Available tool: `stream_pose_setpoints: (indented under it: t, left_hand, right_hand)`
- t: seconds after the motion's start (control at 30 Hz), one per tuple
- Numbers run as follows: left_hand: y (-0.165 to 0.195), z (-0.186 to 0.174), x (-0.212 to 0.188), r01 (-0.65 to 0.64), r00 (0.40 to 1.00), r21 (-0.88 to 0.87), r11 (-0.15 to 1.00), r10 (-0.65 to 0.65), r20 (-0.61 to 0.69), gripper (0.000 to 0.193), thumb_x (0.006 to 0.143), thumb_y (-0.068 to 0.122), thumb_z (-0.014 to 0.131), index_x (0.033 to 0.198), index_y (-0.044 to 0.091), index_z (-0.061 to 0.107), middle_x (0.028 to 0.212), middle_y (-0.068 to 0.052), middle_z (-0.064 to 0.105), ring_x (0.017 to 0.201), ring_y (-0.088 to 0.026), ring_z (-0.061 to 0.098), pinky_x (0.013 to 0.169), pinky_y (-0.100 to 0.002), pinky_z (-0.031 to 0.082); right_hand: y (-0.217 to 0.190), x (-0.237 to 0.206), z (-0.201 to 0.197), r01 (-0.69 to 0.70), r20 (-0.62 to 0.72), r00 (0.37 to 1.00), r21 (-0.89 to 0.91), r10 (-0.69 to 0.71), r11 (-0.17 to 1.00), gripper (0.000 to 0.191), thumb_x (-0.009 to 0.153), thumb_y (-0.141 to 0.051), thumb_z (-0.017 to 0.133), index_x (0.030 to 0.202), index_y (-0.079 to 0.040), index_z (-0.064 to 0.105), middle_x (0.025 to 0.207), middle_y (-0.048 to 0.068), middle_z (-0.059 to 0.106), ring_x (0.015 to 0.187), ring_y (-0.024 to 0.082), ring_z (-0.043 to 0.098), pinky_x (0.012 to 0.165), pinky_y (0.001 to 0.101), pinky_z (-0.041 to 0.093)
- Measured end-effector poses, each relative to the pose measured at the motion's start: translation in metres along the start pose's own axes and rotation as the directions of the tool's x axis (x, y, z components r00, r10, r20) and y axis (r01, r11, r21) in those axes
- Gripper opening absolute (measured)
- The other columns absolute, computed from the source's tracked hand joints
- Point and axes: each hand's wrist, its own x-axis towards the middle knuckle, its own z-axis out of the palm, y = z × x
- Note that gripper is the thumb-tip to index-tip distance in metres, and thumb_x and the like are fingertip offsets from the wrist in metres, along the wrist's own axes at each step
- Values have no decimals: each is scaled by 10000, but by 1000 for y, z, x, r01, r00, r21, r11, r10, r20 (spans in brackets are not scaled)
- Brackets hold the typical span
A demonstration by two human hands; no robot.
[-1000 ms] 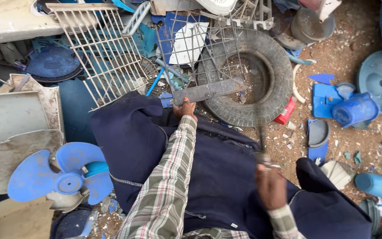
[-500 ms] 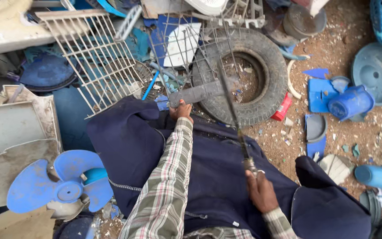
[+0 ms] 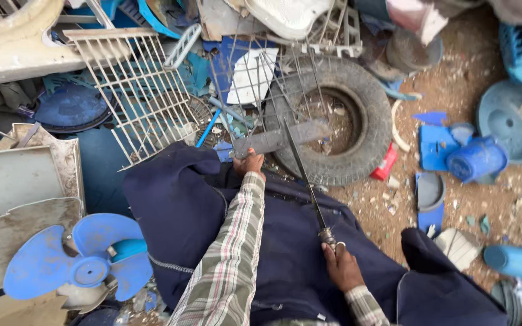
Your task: The person uses a long blade to cut various plastic items into smaller pieces. They cut a blue bucket, a metal lid, and a metal grate, placing the cut pieces into a pile. The person also moves a tire and other debris to access items.
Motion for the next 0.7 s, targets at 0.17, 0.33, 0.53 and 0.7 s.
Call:
stream_pose_setpoints:
  t: [0.17, 0.33, 0.53, 0.7]
  left_hand:
    - [-2, -5, -4, 6, 1000, 45, 999, -7, 16, 400, 852, 34, 790, 1188, 14, 575, 1029, -182, 684, 857, -333, 730, 782, -474, 676]
    - [-9, -10, 0, -70, 997, 28, 997, 69, 32, 394, 871, 31, 776, 1198, -16, 562, 1031, -187, 678, 844, -313, 723, 793, -495, 672]
    - [-6, -12, 0, -19, 1000, 64, 998, 20, -15, 412, 867, 19, 769, 1218, -41, 563, 1035, -214, 683, 832, -326, 731, 787, -507, 659]
    - [0, -9, -6, 9, 1000, 33, 999, -8, -22, 438, 879, 32, 780, 1243, -9, 541, 1050, -202, 655, 840, -326, 710, 812, -499, 674]
  right_hand:
    - [-50, -10, -75, 60, -133, 991, 227, -30, 972, 407, 1047, -389, 522, 877, -22, 572, 635, 145, 629, 548, 264, 631, 524, 411, 479]
    - [-66, -47, -107, 585, -589, 786, 610, -187, 535, 319, 1075, -315, 493, 1071, -20, 611, 757, 78, 617, 610, 184, 573, 544, 348, 457]
    - [-3, -55, -28, 319, 2, 948, 71, -320, 945, 268, 994, -275, 529, 1028, -19, 602, 811, 200, 737, 680, 416, 719, 559, 487, 554]
    - [-17, -50, -47, -90, 90, 992, 31, 87, 995, 382, 982, -364, 586, 898, 8, 561, 680, 216, 684, 638, 427, 696, 565, 512, 517]
